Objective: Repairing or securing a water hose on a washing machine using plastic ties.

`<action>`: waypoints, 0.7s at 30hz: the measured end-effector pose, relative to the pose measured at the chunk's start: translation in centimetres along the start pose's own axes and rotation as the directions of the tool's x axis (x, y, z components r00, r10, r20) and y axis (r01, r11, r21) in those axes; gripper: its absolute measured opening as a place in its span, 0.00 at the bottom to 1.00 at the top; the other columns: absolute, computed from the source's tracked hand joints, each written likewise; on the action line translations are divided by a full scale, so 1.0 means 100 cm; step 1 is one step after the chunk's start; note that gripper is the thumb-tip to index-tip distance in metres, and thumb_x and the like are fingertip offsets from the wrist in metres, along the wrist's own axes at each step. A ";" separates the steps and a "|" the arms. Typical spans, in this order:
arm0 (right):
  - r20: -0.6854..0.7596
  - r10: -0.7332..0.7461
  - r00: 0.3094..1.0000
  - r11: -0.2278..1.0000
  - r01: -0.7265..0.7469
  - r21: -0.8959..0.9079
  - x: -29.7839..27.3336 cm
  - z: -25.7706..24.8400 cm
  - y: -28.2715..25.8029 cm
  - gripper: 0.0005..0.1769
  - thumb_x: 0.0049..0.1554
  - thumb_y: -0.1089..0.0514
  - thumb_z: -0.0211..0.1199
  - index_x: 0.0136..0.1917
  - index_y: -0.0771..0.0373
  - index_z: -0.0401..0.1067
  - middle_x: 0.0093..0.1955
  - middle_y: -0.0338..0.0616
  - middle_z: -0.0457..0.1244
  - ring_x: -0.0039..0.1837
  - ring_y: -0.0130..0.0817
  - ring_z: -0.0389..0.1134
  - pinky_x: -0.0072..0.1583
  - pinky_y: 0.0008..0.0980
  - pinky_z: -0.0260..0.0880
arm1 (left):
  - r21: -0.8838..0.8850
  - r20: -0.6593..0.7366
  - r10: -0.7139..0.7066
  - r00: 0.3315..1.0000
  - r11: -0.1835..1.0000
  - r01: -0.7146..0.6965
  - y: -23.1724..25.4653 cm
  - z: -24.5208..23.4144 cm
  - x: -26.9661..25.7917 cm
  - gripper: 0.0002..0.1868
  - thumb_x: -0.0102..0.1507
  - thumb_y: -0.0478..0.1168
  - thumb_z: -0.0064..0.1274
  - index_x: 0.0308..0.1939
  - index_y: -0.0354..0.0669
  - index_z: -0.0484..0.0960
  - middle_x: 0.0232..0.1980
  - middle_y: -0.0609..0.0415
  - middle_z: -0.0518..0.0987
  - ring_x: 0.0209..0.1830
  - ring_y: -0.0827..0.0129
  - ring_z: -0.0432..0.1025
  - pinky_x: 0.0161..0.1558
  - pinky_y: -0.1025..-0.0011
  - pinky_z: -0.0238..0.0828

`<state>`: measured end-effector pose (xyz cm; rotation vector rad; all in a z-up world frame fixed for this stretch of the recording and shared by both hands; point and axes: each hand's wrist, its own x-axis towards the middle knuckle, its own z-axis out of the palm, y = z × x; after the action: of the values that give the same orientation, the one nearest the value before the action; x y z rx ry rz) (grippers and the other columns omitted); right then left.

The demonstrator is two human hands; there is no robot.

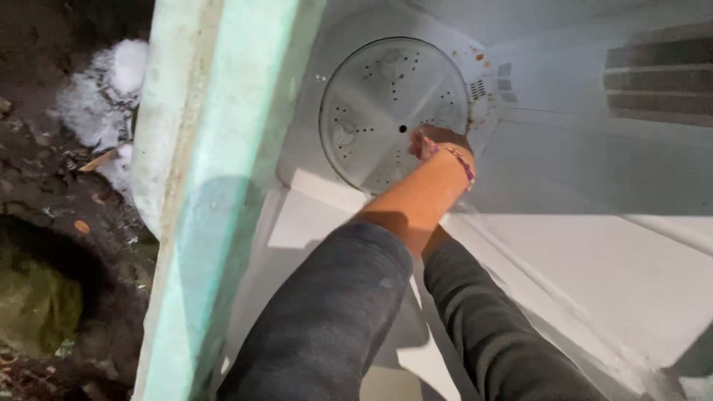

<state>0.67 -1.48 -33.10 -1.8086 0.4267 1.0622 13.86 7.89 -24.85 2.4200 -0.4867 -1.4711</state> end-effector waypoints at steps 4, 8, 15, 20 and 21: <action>0.043 -0.054 0.998 0.995 0.051 0.084 0.003 -0.010 0.008 0.08 0.57 0.63 0.63 0.51 0.62 0.73 0.50 0.46 0.67 0.50 0.35 0.69 0.51 0.40 0.71 | 0.067 0.023 0.039 0.999 0.997 -0.040 0.003 0.004 0.003 0.29 0.59 0.53 0.63 0.60 0.42 0.81 0.54 0.42 0.83 0.50 0.52 0.79 0.51 0.49 0.69; 0.080 -0.098 0.992 0.984 0.084 0.160 0.010 -0.017 0.014 0.10 0.56 0.63 0.64 0.53 0.61 0.72 0.52 0.45 0.67 0.52 0.35 0.69 0.52 0.40 0.70 | 0.095 0.033 0.056 0.998 0.994 -0.059 -0.002 -0.004 -0.005 0.31 0.59 0.54 0.63 0.61 0.40 0.80 0.53 0.39 0.83 0.49 0.50 0.79 0.51 0.47 0.67; 0.121 -0.141 0.983 0.957 0.104 0.270 0.084 0.054 -0.053 0.14 0.56 0.64 0.64 0.56 0.60 0.71 0.55 0.44 0.67 0.55 0.35 0.69 0.54 0.40 0.70 | 0.003 -0.057 0.017 0.998 1.000 -0.017 0.001 -0.015 0.006 0.26 0.62 0.50 0.60 0.61 0.44 0.80 0.58 0.43 0.80 0.55 0.49 0.75 0.53 0.49 0.67; 0.147 -0.171 0.974 0.931 0.111 0.349 0.073 0.055 -0.067 0.16 0.55 0.65 0.65 0.58 0.59 0.71 0.57 0.44 0.67 0.57 0.35 0.68 0.55 0.40 0.70 | -0.013 -0.225 0.077 0.971 0.997 -0.082 0.004 -0.029 -0.035 0.19 0.64 0.44 0.55 0.59 0.50 0.81 0.60 0.53 0.79 0.58 0.57 0.75 0.53 0.54 0.69; 0.160 -0.186 0.969 0.924 0.117 0.365 0.068 0.056 -0.073 0.17 0.55 0.65 0.65 0.58 0.59 0.71 0.57 0.44 0.67 0.58 0.35 0.68 0.56 0.40 0.70 | -0.014 -0.266 0.079 0.961 0.996 -0.086 0.000 -0.034 -0.049 0.18 0.64 0.42 0.54 0.59 0.51 0.82 0.60 0.55 0.79 0.59 0.59 0.75 0.53 0.56 0.69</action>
<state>6.70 7.92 -35.47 -1.3827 0.3295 0.9702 14.73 10.11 -19.37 2.4934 -0.4981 -1.0905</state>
